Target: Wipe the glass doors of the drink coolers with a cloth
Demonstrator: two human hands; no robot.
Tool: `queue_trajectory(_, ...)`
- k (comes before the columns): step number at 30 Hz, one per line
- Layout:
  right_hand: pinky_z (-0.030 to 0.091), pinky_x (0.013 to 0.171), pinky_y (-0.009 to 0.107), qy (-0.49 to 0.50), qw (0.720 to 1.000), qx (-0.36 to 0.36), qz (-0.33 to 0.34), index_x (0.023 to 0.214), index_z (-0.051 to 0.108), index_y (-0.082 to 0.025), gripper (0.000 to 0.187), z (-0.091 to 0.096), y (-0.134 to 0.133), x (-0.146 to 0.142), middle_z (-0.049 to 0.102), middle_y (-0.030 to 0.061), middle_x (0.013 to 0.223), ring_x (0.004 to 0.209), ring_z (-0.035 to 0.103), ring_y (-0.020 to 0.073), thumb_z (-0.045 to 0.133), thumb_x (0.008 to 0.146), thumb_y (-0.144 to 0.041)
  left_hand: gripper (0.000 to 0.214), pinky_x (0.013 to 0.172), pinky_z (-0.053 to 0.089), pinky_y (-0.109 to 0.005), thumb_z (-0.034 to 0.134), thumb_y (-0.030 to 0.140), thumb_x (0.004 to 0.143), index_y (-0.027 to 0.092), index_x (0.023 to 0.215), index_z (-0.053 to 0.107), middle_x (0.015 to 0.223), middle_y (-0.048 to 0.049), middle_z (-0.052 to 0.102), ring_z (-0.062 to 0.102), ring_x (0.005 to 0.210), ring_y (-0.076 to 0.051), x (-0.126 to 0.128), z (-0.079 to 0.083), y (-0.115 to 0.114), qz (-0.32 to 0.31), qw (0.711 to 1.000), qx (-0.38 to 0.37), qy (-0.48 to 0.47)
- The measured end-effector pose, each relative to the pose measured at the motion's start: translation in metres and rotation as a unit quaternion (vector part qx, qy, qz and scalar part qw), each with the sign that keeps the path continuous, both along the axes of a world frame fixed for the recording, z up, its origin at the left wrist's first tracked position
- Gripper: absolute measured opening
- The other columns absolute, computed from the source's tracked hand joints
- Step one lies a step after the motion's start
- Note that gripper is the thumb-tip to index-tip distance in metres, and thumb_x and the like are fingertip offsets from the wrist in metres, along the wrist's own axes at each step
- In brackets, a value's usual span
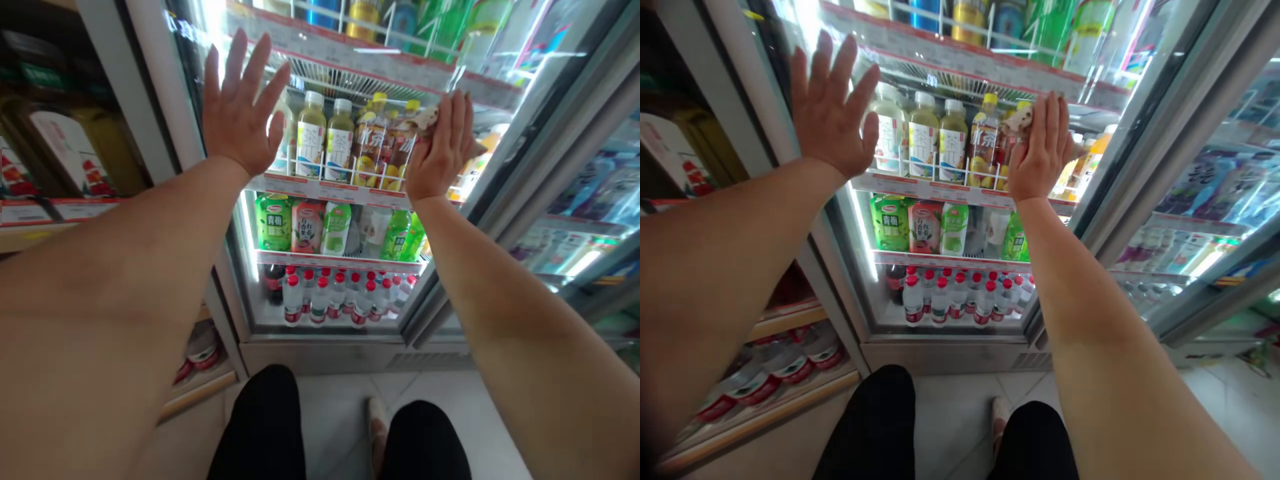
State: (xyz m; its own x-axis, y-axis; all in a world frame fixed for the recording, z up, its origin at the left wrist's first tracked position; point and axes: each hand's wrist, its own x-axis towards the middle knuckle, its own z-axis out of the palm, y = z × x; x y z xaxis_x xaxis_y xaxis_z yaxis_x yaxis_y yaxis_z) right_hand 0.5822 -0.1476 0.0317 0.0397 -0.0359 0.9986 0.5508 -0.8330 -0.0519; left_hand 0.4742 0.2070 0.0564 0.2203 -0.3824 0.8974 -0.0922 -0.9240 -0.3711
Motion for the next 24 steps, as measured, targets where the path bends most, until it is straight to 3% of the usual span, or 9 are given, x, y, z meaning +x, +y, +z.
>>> queue_trajectory(4,0.009,0.128,0.061,0.03,0.999,-0.026,0.023,0.165,0.025,-0.035,0.065,-0.001,0.0,-0.006,0.044,-0.0058,0.161,0.162,0.005,0.0241,0.018,0.1,-0.041,0.098,0.128,-0.001,-0.061,0.056,0.018,0.086,0.044,0.166,0.004,0.168,0.019,-0.015,-0.006,0.16,-0.026,0.0,0.0,0.0,0.019,1.0,0.013,-0.012)
queue_trajectory(9,0.014,0.129,0.056,0.048,0.987,-0.154,0.02,0.162,0.034,-0.032,0.065,-0.006,0.002,-0.031,0.037,-0.006,0.166,0.161,0.016,0.0235,0.025,0.098,-0.041,0.096,0.128,0.0,-0.061,0.056,0.02,0.086,0.042,0.166,0.007,0.168,0.0175,-0.013,-0.005,0.16,-0.026,-0.004,-0.001,-0.004,0.023,1.0,0.007,-0.009)
queue_trajectory(12,0.015,0.129,0.055,0.037,0.995,-0.095,0.01,0.162,0.034,-0.033,0.065,-0.005,0.003,-0.026,0.038,-0.0069,0.165,0.16,0.017,0.0229,0.02,0.098,-0.041,0.095,0.13,-0.005,-0.054,0.058,0.021,0.086,0.044,0.166,0.012,0.169,0.0185,-0.007,-0.005,0.16,-0.023,-0.005,0.0,-0.006,0.022,0.999,-0.022,0.016)
queue_trajectory(15,0.016,0.129,0.052,0.033,0.999,-0.01,0.002,0.161,0.036,-0.03,0.066,-0.002,0.003,-0.016,0.036,-0.0056,0.166,0.16,0.019,0.0212,0.016,0.098,-0.036,0.097,0.128,-0.004,-0.06,0.059,0.02,0.083,0.042,0.166,0.013,0.169,0.0185,-0.009,-0.004,0.16,-0.026,-0.003,0.0,-0.004,0.019,1.0,-0.017,0.011)
queue_trajectory(18,0.018,0.13,0.048,0.026,1.0,0.013,-0.007,0.158,0.042,-0.023,0.066,-0.002,0.003,-0.015,0.037,-0.0015,0.166,0.159,0.022,0.019,0.018,0.097,-0.031,0.097,0.129,-0.002,-0.06,0.058,0.02,0.086,0.045,0.166,0.009,0.167,0.0207,-0.013,-0.005,0.16,-0.024,-0.002,0.0,-0.003,0.018,1.0,-0.009,0.006)
queue_trajectory(24,0.022,0.128,0.056,0.025,0.99,-0.138,-0.024,0.161,0.038,-0.027,0.064,-0.01,-0.001,-0.026,0.035,-0.0002,0.167,0.161,0.017,0.0233,0.024,0.099,-0.034,0.093,0.129,-0.011,-0.055,0.055,0.025,0.088,0.044,0.166,0.006,0.166,0.0232,-0.019,-0.011,0.159,-0.023,-0.003,-0.001,-0.003,0.015,1.0,-0.005,0.01)
